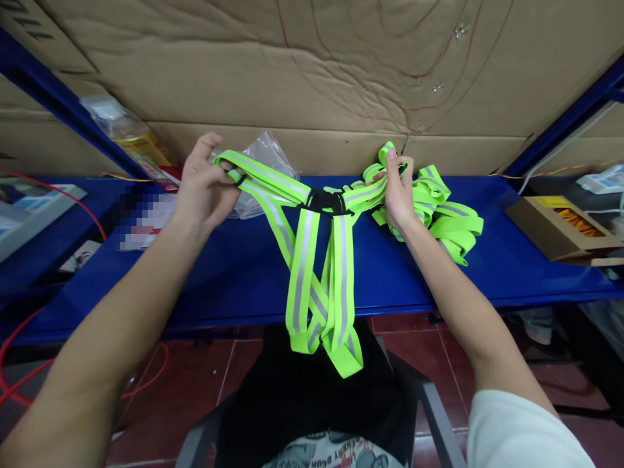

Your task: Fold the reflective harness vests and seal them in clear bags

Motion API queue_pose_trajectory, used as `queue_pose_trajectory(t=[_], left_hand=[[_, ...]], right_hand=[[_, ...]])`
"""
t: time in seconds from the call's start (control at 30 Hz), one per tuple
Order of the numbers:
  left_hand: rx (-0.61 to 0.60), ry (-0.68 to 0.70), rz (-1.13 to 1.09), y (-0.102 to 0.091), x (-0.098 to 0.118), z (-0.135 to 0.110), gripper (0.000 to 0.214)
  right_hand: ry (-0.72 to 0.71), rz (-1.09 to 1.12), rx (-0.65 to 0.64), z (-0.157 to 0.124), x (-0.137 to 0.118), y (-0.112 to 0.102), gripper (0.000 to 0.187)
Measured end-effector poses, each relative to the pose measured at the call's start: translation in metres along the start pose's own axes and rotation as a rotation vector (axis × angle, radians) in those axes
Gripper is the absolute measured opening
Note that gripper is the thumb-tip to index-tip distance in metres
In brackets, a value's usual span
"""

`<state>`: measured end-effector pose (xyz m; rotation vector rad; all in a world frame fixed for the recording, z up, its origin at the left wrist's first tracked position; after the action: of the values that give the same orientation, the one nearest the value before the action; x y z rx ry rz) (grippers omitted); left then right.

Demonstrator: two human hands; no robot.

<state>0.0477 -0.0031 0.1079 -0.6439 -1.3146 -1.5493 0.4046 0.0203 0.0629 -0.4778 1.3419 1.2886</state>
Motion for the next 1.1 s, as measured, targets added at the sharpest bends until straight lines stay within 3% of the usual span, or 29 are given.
queue_pose_trajectory(t=[0.13, 0.27, 0.5, 0.77, 0.97, 1.1], left_hand=[[-0.066, 0.043, 0.035, -0.002, -0.003, 0.002, 0.039], [-0.117, 0.103, 0.024, -0.006, -0.004, 0.007, 0.037], [0.056, 0.022, 0.130, -0.011, -0.005, 0.008, 0.040], [0.151, 0.078, 0.097, -0.015, -0.012, 0.011, 0.028], [0.166, 0.039, 0.114, -0.018, -0.023, 0.017, 0.051], [0.115, -0.108, 0.042, -0.021, -0.030, 0.021, 0.052]], right_hand=[[0.026, -0.003, -0.052, -0.005, -0.002, 0.005, 0.061], [0.065, 0.004, -0.101, -0.009, 0.000, 0.009, 0.060], [-0.008, -0.018, -0.107, -0.010, -0.006, 0.008, 0.053], [-0.038, -0.084, -0.089, -0.008, -0.012, 0.007, 0.056], [0.010, -0.045, -0.137, -0.002, -0.012, 0.005, 0.054], [0.060, -0.021, -0.174, -0.003, -0.021, 0.002, 0.054]])
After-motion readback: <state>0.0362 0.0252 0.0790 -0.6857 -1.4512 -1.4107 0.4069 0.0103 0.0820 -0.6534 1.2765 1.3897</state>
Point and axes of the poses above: each hand's wrist, its own z-axis towards the middle knuckle, its own y-axis out of the palm, x = y × z, the point moved 7 cm from there along z, towards the middle knuckle, and after that the axes turned 6 degrees about x, right-handed, at the moved point
